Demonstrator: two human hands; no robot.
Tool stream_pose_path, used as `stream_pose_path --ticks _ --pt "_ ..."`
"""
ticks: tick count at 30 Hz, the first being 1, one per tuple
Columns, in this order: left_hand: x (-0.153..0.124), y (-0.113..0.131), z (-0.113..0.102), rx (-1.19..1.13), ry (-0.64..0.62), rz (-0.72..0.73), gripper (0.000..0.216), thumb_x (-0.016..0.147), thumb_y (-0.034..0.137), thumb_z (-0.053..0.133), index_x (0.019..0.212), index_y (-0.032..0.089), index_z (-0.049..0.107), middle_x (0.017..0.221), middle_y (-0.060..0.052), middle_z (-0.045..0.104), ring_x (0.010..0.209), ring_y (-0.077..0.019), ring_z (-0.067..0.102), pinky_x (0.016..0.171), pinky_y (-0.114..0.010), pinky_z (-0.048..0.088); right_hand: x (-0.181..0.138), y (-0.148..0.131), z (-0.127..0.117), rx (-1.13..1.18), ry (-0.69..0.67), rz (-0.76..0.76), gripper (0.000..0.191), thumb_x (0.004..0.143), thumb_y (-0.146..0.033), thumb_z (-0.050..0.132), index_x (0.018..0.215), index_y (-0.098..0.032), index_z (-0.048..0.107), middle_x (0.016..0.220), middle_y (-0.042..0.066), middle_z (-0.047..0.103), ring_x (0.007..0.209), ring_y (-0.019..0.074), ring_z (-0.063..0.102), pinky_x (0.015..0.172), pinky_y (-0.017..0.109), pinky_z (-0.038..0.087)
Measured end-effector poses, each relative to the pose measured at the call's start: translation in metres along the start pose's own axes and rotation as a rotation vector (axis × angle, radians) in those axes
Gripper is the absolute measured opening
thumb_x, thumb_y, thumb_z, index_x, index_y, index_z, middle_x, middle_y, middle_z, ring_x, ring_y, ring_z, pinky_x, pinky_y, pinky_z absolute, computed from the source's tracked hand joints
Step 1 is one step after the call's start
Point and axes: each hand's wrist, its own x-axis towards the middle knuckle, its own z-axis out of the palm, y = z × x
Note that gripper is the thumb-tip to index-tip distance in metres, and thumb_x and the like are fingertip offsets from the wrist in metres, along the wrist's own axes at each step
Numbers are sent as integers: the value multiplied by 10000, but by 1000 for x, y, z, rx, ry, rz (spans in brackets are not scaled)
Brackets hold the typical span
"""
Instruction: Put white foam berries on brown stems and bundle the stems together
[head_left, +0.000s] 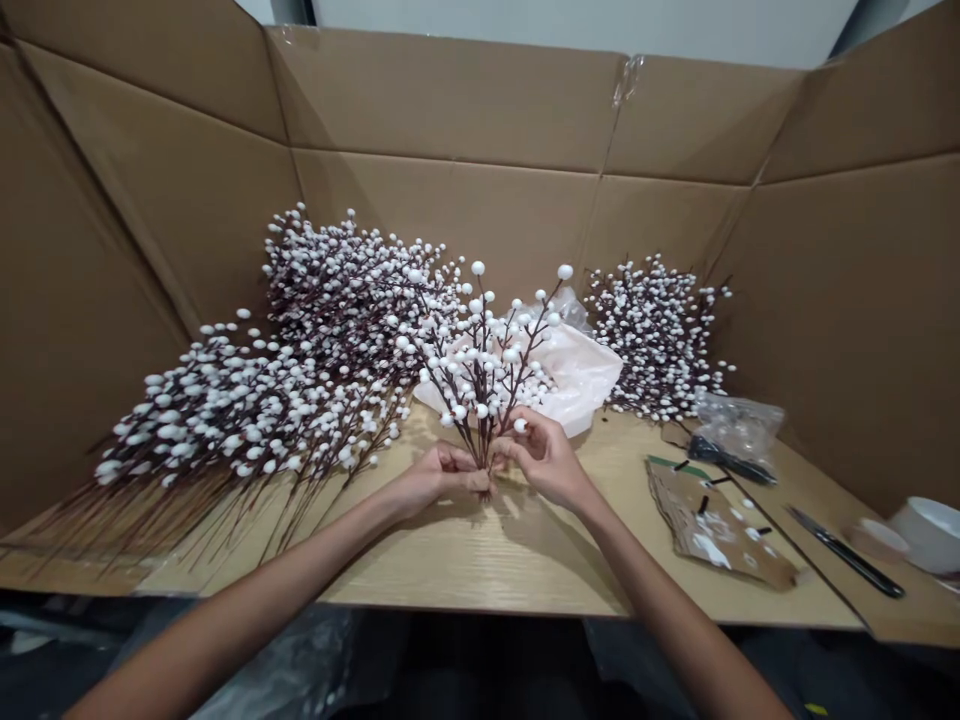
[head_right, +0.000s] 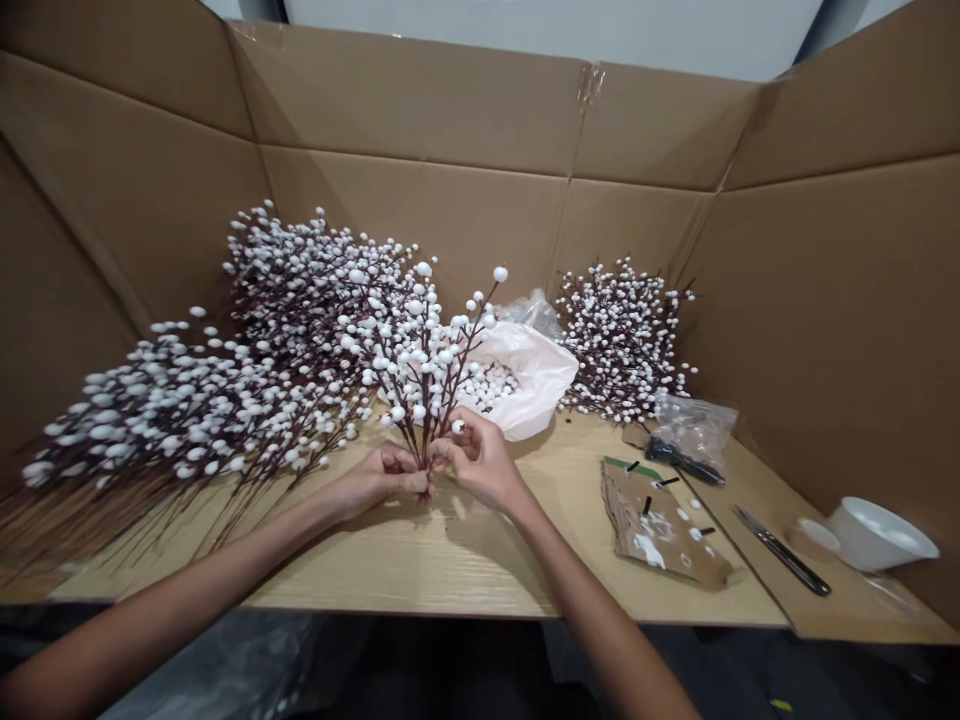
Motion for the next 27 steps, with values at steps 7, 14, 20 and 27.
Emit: stream_pose_path --ticks 7,14,20,27 --pt "-2 3 -2 137 -21 15 275 643 385 721 659 111 722 608 -44 665 537 -116 527 523 -214 373 4 9 1 -34 44 -58 91 708 -204 578 757 -183 504 725 -9 563 598 107 574 562 209 491" --pt "-2 6 -1 165 4 44 278 603 395 733 575 123 686 553 -29 645 515 -126 545 517 -221 376 4 21 4 -128 94 -80 70 703 -201 530 763 -190 494 669 -15 520 644 129 564 568 206 461" --pt "-1 3 -1 217 28 46 272 612 375 722 569 109 688 534 -33 643 460 -98 482 461 -207 321 5 24 2 -274 116 -98 92 695 -188 513 779 -174 548 710 8 573 695 153 575 601 230 457" --pt "0 3 2 112 62 35 307 563 409 755 575 110 690 556 -49 656 496 -120 539 500 -221 392 6 23 0 -298 285 -43 204 670 -261 623 845 -159 595 631 12 614 594 169 588 559 262 469"
